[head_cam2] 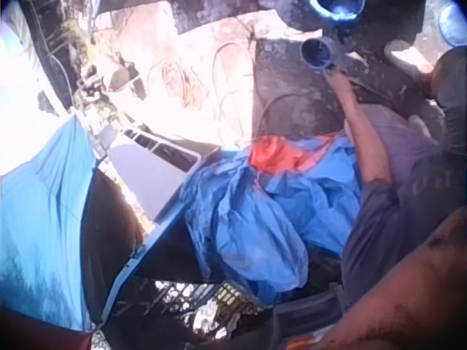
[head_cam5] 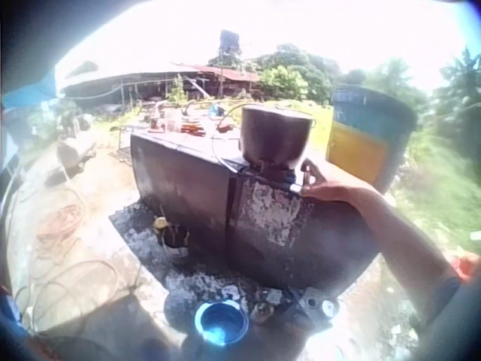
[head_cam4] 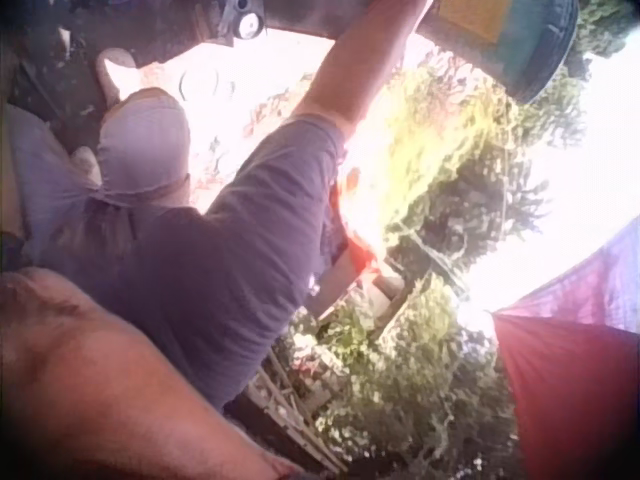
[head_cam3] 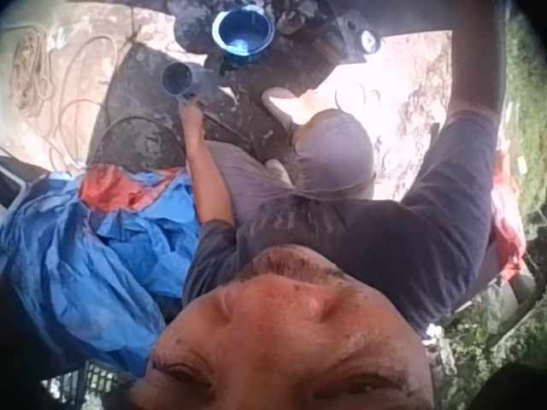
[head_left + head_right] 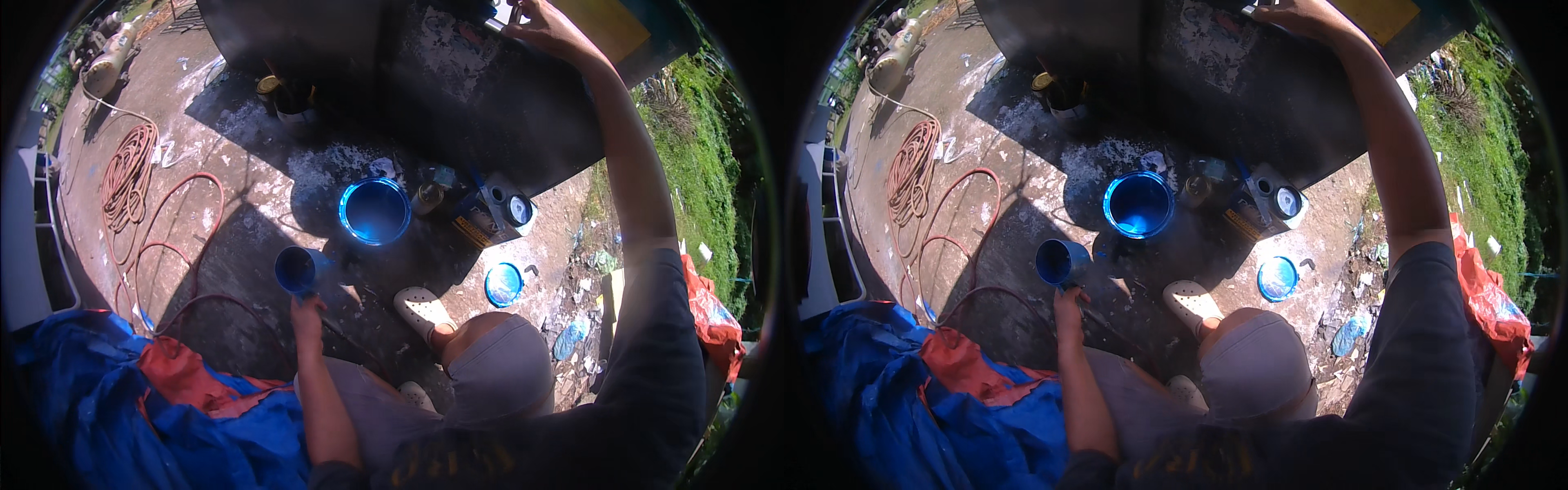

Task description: The person pours blue paint into a spray gun cup, stirs it, and then sprays the blue paint onto the metal frame of a truck bed. The person sits on the ground during the preparation phase and stands while spraying.

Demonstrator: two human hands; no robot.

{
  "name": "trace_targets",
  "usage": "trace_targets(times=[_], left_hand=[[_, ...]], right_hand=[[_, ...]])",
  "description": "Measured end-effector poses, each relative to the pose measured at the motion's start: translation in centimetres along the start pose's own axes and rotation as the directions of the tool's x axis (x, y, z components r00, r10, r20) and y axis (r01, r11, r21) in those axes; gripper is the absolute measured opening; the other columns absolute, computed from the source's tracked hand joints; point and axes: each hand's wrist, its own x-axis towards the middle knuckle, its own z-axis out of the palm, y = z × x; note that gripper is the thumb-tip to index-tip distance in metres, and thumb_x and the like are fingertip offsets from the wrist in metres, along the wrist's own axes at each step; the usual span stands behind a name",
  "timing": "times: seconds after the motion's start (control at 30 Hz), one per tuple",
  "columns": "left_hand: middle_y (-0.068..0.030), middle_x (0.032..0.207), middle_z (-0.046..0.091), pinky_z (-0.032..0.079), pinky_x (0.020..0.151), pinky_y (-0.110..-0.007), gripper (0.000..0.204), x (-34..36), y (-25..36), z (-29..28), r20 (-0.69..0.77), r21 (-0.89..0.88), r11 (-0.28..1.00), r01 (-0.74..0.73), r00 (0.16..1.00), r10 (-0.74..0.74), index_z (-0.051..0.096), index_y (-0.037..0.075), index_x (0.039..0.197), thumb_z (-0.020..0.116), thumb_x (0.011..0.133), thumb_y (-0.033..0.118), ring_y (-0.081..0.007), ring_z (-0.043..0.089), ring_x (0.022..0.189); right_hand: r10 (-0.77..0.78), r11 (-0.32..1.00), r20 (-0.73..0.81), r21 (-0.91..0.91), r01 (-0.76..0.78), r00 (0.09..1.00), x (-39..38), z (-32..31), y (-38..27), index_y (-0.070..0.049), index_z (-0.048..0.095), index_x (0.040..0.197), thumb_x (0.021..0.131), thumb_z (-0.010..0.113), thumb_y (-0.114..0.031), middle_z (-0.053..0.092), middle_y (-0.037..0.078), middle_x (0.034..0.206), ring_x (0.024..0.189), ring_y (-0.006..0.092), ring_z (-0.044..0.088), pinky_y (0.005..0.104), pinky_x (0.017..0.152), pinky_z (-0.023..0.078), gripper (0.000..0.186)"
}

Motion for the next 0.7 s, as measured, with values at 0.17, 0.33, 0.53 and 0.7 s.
trace_targets(times=[0.17,0.33,0.53,0.7], left_hand=[[-0.0045,0.089,0.063,0.041,0.088,-0.034,0.023,-0.5,0.4,-0.7,0.029,-0.046,0.999,0.012,1.000,-0.011,0.061,0.004,0.109,0.058,0.089,0.015,-0.0187,0.057,0.087],[-0.0051,0.093,0.063,0.042,0.088,-0.035,0.024,-0.8,0.4,-0.5,0.062,-0.058,0.998,0.039,0.997,-0.035,0.061,0.004,0.110,0.057,0.089,0.014,-0.0192,0.059,0.088],[-0.0064,0.099,0.065,0.044,0.090,-0.035,0.026,-2.2,0.2,-1.5,0.018,-0.046,0.997,0.066,0.998,-0.065,0.061,0.003,0.113,0.058,0.089,0.012,-0.0200,0.061,0.092],[-0.0073,0.101,0.066,0.044,0.091,-0.035,0.026,-2.4,-1.0,-3.1,-0.014,-0.071,0.994,0.082,0.996,-0.084,0.061,0.003,0.113,0.060,0.088,0.011,-0.0211,0.061,0.096]], right_hand=[[0.150,0.938,0.186,0.285,-0.199,0.971,-14.0,13.2,-8.3,0.004,0.056,0.112,0.083,0.080,-0.031,0.065,0.022,0.103,0.096,0.0319,0.068,0.0423,0.085,0.054,0.051],[0.364,0.888,0.293,0.176,-0.424,0.884,-25.3,29.0,-7.1,0.002,0.058,0.114,0.083,0.076,-0.028,0.060,0.025,0.124,0.120,0.0427,0.055,0.0507,0.102,0.047,0.046],[0.403,0.892,0.098,0.179,-0.414,0.910,-28.3,37.9,-3.5,-0.001,0.057,0.125,0.087,0.073,-0.024,0.056,0.022,0.132,0.123,0.0430,0.053,0.0516,0.104,0.045,0.047],[0.421,0.840,0.220,0.271,-0.470,0.880,-27.7,38.6,-4.3,-0.009,0.058,0.134,0.088,0.074,-0.024,0.055,0.016,0.142,0.131,0.0420,0.050,0.0499,0.109,0.044,0.051]])
